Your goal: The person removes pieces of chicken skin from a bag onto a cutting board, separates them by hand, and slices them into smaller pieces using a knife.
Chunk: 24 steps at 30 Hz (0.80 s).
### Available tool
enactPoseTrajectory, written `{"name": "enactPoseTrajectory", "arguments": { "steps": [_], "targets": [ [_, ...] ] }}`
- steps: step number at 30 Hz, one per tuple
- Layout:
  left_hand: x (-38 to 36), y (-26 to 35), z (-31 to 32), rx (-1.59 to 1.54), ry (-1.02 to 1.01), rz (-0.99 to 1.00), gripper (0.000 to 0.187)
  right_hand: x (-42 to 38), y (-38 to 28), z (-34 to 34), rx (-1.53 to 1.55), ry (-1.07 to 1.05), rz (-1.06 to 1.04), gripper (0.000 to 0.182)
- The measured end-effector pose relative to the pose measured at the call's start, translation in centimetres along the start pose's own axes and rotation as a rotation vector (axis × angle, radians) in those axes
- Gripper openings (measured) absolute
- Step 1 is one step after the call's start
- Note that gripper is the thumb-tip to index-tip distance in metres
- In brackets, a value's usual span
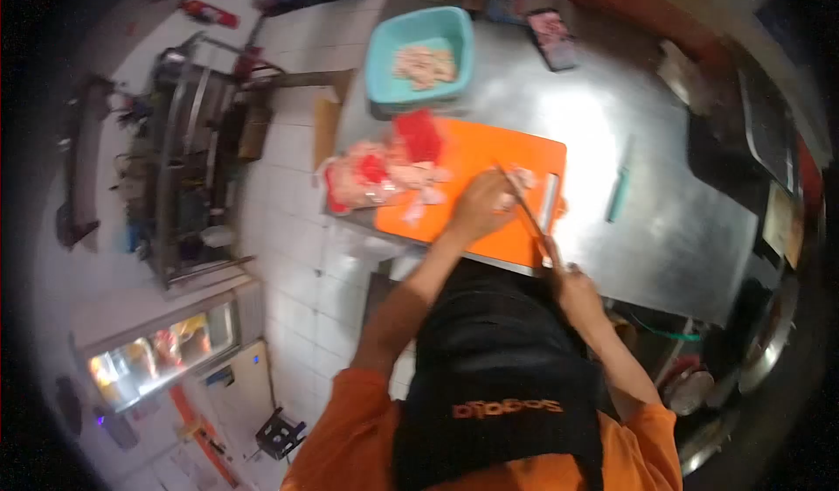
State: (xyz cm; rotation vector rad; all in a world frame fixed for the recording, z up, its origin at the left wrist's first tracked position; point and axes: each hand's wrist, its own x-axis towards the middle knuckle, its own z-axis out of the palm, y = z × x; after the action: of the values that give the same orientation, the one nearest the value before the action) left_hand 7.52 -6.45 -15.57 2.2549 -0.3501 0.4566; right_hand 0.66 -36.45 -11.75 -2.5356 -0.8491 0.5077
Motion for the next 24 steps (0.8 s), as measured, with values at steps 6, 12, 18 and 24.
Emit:
{"name": "enactPoseTrajectory", "arguments": {
  "steps": [6, 12, 18, 24],
  "targets": [
    [0.4, 0.4, -1.1, 0.029, -0.006, -0.008, 0.032, 2.7, -4.0, -0.9, 0.089, -0.099, 0.126, 0.091],
    [0.5, 0.7, -1.4, 0.017, -0.035, -0.023, 0.027, 9.8, -5.5, 0.1, 0.109, 0.089, 0.064, 0.094],
    [0.2, 0.1, -0.4, 0.054, 0.031, -0.017, 0.019, 0.0, -2.6, -0.4, 0.108, -0.093, 0.121, 0.089],
    [0.0, 1.0, -0.6, 0.072, 0.043, -0.001, 0.018, 7.0, -3.1, -2.3, 0.060, 0.045, 0.059, 0.082]
  ]
}}
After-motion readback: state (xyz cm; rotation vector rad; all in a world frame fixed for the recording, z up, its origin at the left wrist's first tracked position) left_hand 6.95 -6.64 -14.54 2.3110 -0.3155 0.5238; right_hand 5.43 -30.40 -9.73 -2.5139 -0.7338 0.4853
